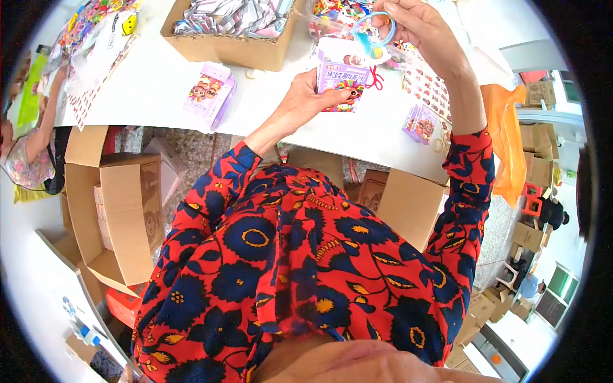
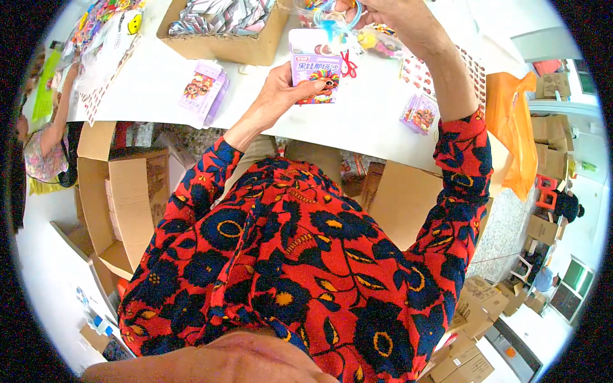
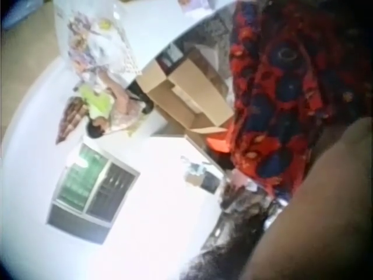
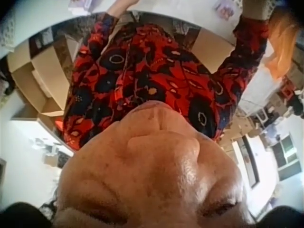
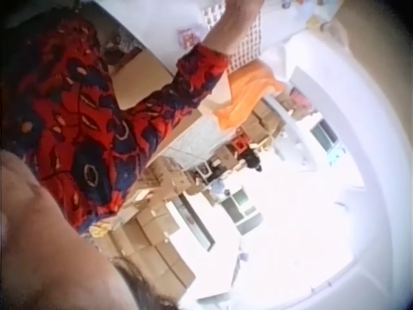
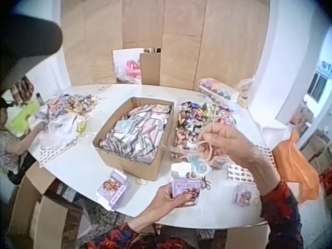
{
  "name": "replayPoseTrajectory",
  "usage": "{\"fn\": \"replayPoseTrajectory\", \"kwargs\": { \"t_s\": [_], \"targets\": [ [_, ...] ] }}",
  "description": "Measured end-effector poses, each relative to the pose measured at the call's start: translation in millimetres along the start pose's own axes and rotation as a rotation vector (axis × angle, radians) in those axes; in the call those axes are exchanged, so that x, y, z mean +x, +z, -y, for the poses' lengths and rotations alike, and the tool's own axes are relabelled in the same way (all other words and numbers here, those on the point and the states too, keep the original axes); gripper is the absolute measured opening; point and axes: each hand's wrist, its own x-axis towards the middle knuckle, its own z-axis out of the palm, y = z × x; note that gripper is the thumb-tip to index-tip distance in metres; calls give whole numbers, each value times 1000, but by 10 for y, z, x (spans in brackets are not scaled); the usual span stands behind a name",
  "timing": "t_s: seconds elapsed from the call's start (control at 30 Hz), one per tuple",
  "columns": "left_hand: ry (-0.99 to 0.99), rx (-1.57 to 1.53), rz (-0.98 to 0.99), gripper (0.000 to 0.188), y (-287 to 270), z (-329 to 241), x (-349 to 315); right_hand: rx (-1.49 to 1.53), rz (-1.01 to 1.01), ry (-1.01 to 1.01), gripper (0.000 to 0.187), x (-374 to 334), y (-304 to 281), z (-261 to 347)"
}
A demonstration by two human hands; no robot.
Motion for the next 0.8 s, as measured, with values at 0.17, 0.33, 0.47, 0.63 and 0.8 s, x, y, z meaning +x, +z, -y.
{"fn": "replayPoseTrajectory", "kwargs": {
  "t_s": [0.17, 0.33, 0.47, 0.63, 0.8],
  "targets": [
    [-2, 36, -67, 32, -54, 41, 45, 76, 199, -270, 15, 108, 141, -83],
    [3, 11, -71, 31, -20, 5, 74, -276, -62, -115, 12, -24, 197, -357],
    [17, 75, -67, 29, -49, 30, 77, -787, -61, -313, 13, -53, 366, -259],
    [39, 79, -83, 26, -52, 48, 41, -899, -124, -390, 14, -100, 477, -274],
    [13, 92, -76, 26, -50, 63, 8, -920, -104, -300, 13, -123, 498, -279]
  ]
}}
